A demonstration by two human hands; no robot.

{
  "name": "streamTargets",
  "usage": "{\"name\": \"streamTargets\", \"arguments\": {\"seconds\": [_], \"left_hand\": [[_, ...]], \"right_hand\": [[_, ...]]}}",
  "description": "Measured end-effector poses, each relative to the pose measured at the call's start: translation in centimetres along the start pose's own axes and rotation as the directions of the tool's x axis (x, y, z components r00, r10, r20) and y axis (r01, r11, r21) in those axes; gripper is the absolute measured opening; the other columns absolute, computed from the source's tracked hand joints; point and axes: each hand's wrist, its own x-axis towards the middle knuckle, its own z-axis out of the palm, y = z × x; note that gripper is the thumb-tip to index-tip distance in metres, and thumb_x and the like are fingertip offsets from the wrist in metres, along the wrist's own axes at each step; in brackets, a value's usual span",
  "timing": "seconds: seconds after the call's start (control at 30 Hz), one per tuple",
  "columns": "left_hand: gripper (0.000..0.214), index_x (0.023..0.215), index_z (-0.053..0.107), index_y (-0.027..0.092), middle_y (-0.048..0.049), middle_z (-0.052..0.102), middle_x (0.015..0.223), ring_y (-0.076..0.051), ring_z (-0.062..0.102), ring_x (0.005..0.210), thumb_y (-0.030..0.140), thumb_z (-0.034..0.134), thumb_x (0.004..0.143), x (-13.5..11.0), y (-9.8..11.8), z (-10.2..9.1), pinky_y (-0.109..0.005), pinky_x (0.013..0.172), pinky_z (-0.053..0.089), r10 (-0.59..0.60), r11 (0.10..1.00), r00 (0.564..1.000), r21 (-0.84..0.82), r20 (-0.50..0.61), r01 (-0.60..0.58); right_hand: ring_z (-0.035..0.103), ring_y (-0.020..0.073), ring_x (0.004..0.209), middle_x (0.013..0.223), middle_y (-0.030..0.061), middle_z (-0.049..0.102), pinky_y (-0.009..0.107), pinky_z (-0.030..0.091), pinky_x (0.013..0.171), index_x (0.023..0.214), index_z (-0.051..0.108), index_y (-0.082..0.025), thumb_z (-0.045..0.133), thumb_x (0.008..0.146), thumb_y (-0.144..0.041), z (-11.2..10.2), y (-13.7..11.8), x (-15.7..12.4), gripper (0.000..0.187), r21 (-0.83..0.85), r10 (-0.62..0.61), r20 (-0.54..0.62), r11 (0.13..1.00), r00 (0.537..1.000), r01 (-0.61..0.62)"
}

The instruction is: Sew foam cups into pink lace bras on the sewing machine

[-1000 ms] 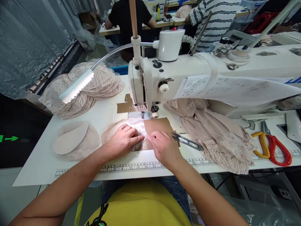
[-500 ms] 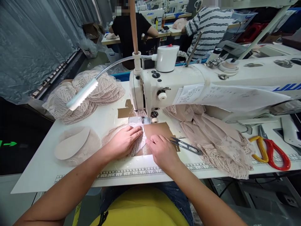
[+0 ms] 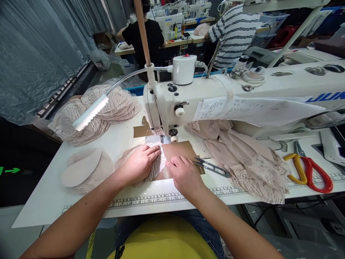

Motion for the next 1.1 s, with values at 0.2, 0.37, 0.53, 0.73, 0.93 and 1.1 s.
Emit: {"name": "streamTargets", "arguments": {"seconds": [0.2,0.37,0.53,0.73,0.93,1.1], "left_hand": [[0.047,0.126,0.056,0.009,-0.0098,0.054,0.135,-0.023,0.055,0.093,0.007,0.043,0.080,0.4,-0.5,-0.4,-0.035,0.082,0.048,0.008,0.998,1.000,-0.056,-0.022,-0.009],[0.048,0.128,0.055,0.011,-0.0105,0.053,0.136,-0.023,0.055,0.095,0.008,0.041,0.082,0.7,-1.7,0.1,-0.037,0.082,0.048,0.034,0.997,0.997,-0.065,-0.066,-0.038],[0.049,0.131,0.052,0.011,-0.0102,0.053,0.136,-0.023,0.054,0.095,0.010,0.041,0.083,1.3,-3.2,0.9,-0.038,0.080,0.047,0.050,0.996,0.996,-0.073,-0.075,-0.056],[0.045,0.132,0.050,0.011,-0.0135,0.053,0.135,-0.024,0.054,0.097,0.015,0.043,0.088,2.2,-4.8,1.3,-0.039,0.082,0.045,0.107,0.993,0.990,-0.042,-0.095,-0.111],[0.037,0.126,0.056,0.013,-0.0126,0.056,0.131,-0.025,0.053,0.101,0.017,0.042,0.092,1.7,-4.4,0.6,-0.039,0.083,0.046,0.117,0.991,0.984,-0.050,-0.133,-0.124],[0.035,0.123,0.058,0.015,-0.0101,0.059,0.128,-0.023,0.054,0.100,0.015,0.041,0.092,1.2,-3.8,0.9,-0.038,0.084,0.047,0.159,0.976,0.973,-0.120,-0.166,-0.180]], "right_hand": [[0.043,0.0178,0.069,0.073,0.0044,0.055,0.029,0.031,0.064,0.091,0.068,-0.015,0.043,0.084,-0.002,0.1,0.0,0.4,0.029,-0.029,0.001,0.009,1.000,1.000,0.000],[0.045,0.0182,0.070,0.075,0.0052,0.057,0.030,0.032,0.066,0.088,0.067,-0.016,0.045,0.079,0.000,-0.3,0.1,1.5,0.029,-0.039,0.007,0.088,0.999,0.996,-0.004],[0.048,0.0180,0.071,0.075,0.0049,0.057,0.030,0.030,0.063,0.086,0.066,-0.017,0.046,0.078,-0.002,-1.5,0.2,3.3,0.027,-0.060,0.050,0.248,0.998,0.967,-0.036],[0.051,0.0188,0.077,0.082,0.0070,0.060,0.030,0.032,0.064,0.087,0.066,-0.017,0.045,0.082,-0.005,-1.9,0.5,5.3,0.025,-0.070,0.088,0.342,0.995,0.935,-0.068],[0.052,0.0187,0.078,0.085,0.0061,0.061,0.030,0.036,0.068,0.099,0.066,-0.018,0.040,0.087,-0.007,-0.5,1.3,4.9,0.031,-0.058,0.054,0.216,0.997,0.975,-0.042],[0.052,0.0188,0.077,0.085,0.0060,0.062,0.030,0.036,0.070,0.099,0.066,-0.018,0.044,0.084,-0.006,0.1,1.6,4.6,0.030,-0.064,0.014,0.164,0.998,0.986,-0.004]]}}
